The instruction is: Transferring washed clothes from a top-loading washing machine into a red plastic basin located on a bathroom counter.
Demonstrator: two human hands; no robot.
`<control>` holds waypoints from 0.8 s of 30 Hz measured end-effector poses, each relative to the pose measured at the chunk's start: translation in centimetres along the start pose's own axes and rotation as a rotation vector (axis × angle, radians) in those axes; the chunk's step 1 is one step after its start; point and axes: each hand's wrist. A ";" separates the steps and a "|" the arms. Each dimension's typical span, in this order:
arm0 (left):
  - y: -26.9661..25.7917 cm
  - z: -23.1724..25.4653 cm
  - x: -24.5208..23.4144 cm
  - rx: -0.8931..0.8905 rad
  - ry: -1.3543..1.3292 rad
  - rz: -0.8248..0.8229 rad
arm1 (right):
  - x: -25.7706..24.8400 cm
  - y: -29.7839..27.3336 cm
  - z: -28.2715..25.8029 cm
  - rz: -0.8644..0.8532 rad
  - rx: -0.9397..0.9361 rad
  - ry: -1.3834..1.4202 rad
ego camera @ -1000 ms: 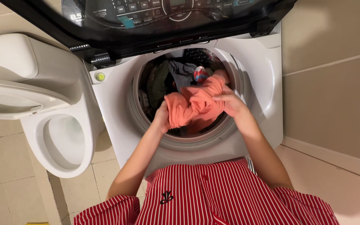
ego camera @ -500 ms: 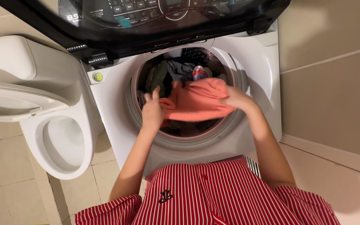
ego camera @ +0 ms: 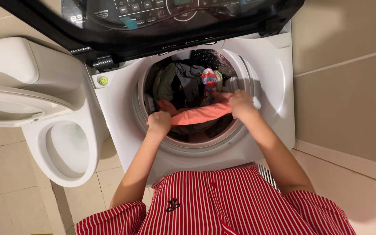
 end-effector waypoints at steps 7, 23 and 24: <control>4.1 0.8 3.9 0.049 -0.925 0.084 | 0.6 1.0 -1.4 -0.006 0.109 0.510; 0.9 2.9 -1.2 0.428 -2.232 -0.004 | -0.4 -0.9 -3.5 -0.618 -0.268 1.417; -0.3 2.3 -2.4 0.428 -2.232 -0.005 | 0.6 0.1 -2.8 -0.617 -0.268 1.418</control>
Point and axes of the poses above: each hand's wrist, its own y-axis towards the middle knuckle, its own x-axis out of the palm, z = x × y, and after that the axes turned 13 degrees about y, right-handed
